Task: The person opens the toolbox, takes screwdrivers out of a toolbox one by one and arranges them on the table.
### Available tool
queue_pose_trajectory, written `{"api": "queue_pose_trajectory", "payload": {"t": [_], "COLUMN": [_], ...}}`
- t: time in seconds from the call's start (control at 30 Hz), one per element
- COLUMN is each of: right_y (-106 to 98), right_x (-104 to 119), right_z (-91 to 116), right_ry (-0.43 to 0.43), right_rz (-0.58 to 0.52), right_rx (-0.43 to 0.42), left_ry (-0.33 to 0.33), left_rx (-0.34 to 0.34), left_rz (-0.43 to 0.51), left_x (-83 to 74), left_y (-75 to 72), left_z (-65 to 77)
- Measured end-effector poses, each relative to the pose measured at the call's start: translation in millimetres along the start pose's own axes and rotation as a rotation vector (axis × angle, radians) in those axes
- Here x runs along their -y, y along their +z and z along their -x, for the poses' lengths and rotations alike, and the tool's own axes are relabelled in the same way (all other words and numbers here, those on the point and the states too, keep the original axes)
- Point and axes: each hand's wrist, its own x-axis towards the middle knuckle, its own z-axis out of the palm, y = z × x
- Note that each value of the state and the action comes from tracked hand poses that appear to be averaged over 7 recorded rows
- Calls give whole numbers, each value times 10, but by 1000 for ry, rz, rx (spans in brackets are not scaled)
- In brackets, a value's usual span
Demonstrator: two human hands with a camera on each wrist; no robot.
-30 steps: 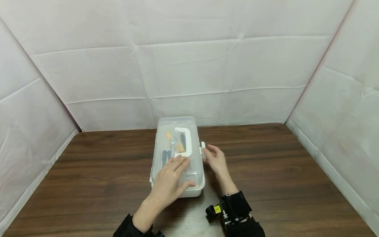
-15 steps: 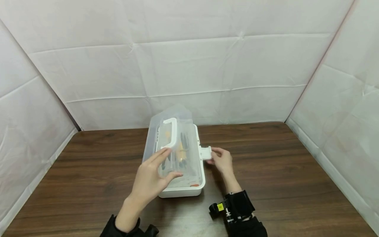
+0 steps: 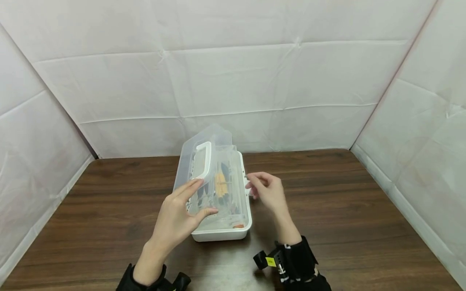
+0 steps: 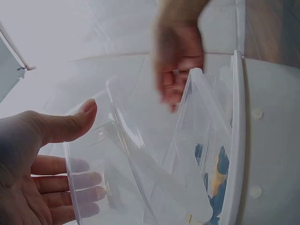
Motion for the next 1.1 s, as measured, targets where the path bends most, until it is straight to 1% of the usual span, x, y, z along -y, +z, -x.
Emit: {"api": "queue_pose_trajectory", "payload": {"t": [0.07,0.1,0.17,0.2,0.3,0.4,0.43,0.53,0.63,0.7,0.8,0.93,1.0,1.1], "right_y": [39,68,104,93,127,150,184,217,258,288,342,434,474,515], "right_x": [122,201,269,119,155,179,357,402,454,491,554,662,710,769], "right_z": [48,77,112,66,90,98,157,158,157,150,129,105,98,89], "right_ry": [22,47,77,59,58,78,113,148,144,133,124,116,110,89], "right_rz": [-49,-35,-63,-108,-146,-184,-161,-185,-200,-204,-205,-197,-191,-177], "right_rx": [96,125,170,198,204,182,158,153,171,189,220,261,278,314], "left_ry": [-5,-7,-13,-16,-19,0,12,55,83,88,67,17,0,-9], "left_rx": [0,1,4,7,22,23,12,-42,-101,-122,-132,-150,-184,-254], "left_rz": [0,1,4,4,-3,-24,-31,-55,-96,-129,-187,-254,-270,-275], "left_x": [-4,-5,-9,-10,-22,-57,-77,-163,-260,-306,-335,-337,-327,-299], "left_y": [1,2,3,3,-3,-18,-26,-56,-70,-63,-35,-14,-20,-47], "left_z": [-4,-4,-6,-7,-9,-8,-6,10,38,56,85,103,102,91]}}
